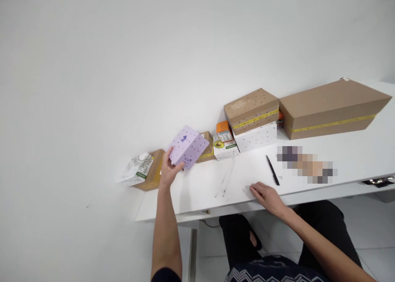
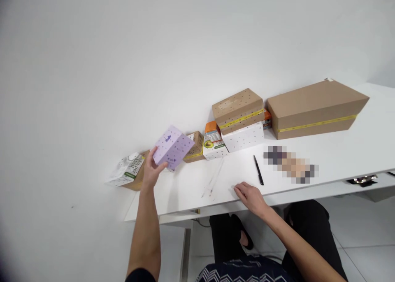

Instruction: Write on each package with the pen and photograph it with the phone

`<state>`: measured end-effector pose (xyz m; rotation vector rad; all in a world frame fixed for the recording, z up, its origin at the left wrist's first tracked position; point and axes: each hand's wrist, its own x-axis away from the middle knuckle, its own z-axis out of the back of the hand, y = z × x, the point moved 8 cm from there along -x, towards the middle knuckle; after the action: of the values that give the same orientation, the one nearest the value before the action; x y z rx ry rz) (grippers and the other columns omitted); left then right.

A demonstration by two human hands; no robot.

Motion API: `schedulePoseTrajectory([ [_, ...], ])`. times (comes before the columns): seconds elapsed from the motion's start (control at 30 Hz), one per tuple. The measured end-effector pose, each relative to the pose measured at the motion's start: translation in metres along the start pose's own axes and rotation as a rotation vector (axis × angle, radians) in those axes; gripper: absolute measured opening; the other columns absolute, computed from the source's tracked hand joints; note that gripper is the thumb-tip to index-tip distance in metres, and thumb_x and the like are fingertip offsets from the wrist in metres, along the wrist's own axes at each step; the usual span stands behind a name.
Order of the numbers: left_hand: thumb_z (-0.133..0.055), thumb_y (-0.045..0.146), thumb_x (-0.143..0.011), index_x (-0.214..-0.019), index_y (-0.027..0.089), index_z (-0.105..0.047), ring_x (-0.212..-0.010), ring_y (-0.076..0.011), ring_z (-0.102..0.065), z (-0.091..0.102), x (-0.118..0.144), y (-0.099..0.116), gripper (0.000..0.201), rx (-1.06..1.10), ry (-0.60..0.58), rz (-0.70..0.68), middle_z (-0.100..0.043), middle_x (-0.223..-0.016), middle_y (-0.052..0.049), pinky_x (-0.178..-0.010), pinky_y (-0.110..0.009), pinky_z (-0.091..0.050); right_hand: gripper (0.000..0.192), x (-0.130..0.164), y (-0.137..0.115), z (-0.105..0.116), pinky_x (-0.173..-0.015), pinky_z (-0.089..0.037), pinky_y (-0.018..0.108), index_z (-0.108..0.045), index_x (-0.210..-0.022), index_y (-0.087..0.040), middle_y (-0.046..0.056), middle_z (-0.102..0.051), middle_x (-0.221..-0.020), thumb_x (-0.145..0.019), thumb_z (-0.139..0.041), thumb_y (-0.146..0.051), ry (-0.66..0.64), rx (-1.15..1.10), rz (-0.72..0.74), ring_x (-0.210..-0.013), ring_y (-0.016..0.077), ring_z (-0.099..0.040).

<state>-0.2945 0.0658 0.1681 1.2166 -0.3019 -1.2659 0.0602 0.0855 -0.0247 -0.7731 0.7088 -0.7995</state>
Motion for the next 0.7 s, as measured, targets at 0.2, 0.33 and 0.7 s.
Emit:
schedulePoseTrajectory([
  [0.2,-0.075,0.039,-0.071,-0.148,0.019,-0.024,-0.128,-0.0321,-0.045,-0.019,-0.046,-0.07,0.094,0.015,0.153,0.193,-0.022,-0.154,-0.019,-0.1,-0.043,-0.045,0.037,0.005,0.001,-0.005,-0.066,-0.047,0.033,-0.064,-0.083,-0.022,0.008,-0.065,-0.08,-0.097,-0.035,-0.04,0.042,0.051,0.046,-0.072,0.021,-0.063],
  [0.33,-0.071,0.033,-0.074,-0.141,0.017,-0.032,-0.127,-0.0289,-0.043,-0.046,-0.02,-0.088,0.079,-0.273,0.238,0.091,-0.036,-0.143,-0.019,-0.099,-0.041,-0.044,0.035,0.007,0.002,-0.007,-0.064,-0.046,0.03,-0.062,-0.079,-0.021,0.007,-0.064,-0.076,-0.097,-0.036,-0.037,0.057,0.085,0.084,-0.068,0.0186,-0.062],
  [0.7,-0.074,0.047,-0.071,-0.098,0.017,-0.06,-0.108,-0.034,-0.049,-0.108,-0.055,-0.08,0.043,-0.751,0.157,0.128,-0.052,-0.102,-0.014,-0.097,-0.047,-0.036,0.029,0.009,-0.001,-0.004,-0.061,-0.042,0.025,-0.059,-0.074,-0.019,0.003,-0.058,-0.069,-0.097,-0.042,-0.027,0.113,0.139,0.165,-0.062,0.0141,-0.057],
])
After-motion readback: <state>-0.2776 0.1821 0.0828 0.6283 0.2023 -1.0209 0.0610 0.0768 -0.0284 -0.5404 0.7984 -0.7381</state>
